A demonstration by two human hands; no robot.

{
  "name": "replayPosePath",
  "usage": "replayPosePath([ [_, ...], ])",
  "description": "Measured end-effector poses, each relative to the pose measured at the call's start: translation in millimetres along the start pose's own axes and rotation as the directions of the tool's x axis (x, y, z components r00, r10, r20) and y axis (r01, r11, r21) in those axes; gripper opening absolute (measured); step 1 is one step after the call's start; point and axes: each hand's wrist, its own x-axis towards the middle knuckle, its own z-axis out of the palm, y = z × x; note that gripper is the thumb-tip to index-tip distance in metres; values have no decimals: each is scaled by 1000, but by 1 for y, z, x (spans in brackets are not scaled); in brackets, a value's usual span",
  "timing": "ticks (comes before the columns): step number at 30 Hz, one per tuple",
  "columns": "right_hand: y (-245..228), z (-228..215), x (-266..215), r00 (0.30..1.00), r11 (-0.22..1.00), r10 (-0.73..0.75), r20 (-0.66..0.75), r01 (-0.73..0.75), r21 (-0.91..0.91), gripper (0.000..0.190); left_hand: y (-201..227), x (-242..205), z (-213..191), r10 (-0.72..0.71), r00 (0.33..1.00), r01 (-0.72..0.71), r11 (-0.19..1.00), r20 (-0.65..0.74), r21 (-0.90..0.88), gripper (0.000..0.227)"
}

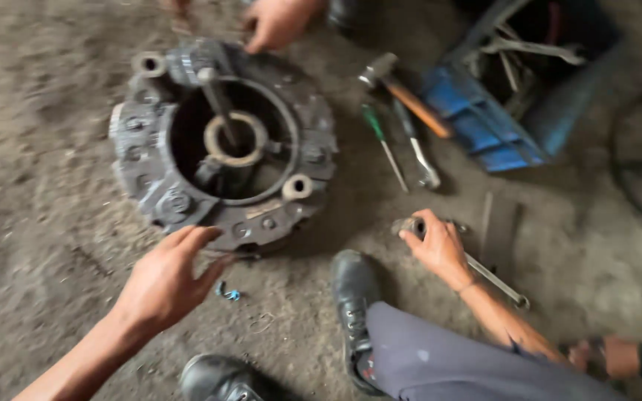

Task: Group of mechanics adjusting and repairing a large clutch plate assembly using various wrenches, hammers, and metal bars.

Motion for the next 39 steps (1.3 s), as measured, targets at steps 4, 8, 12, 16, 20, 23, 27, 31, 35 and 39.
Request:
replayPosePath([
  [4,61,14,6,987,998,-25,-161,15,-58,50,-11,6,3,-28,999,29,996,-20,87,50],
  [8,81,-8,8,993,984,-82,-81,94,150,63,-11,14,6,-47,999,47,992,-1,116,54],
  [12,157,-20,18,963,871,258,-77,-197,450,61,-11,15,2,-180,980,172,980,86,96,53],
  [16,232,-35,-13,944,961,266,-196,-244,131,62,-47,9,28,-147,989,147,989,-4,33,54],
  [20,321,-13,-59,843,837,469,-262,-519,-171,73,-65,8,46,-247,969,248,963,-21,106,57],
  [23,316,-12,-80,807,797,585,-85,-591,-126,88,-82,9,50,-186,980,154,939,76,308,59],
  [27,249,-23,-79,761,753,647,-52,-648,-116,89,-78,6,51,-200,978,173,941,66,291,59],
  [31,208,-29,-95,720,696,694,-19,-677,-238,96,-89,2,53,-109,994,106,960,-3,261,54],
  [35,218,13,-126,823,819,547,153,-564,104,78,-93,6,58,-108,994,109,961,-17,254,55],
  [39,221,27,-108,711,735,678,-187,-659,156,76,-76,13,63,-72,997,63,978,39,197,56],
])
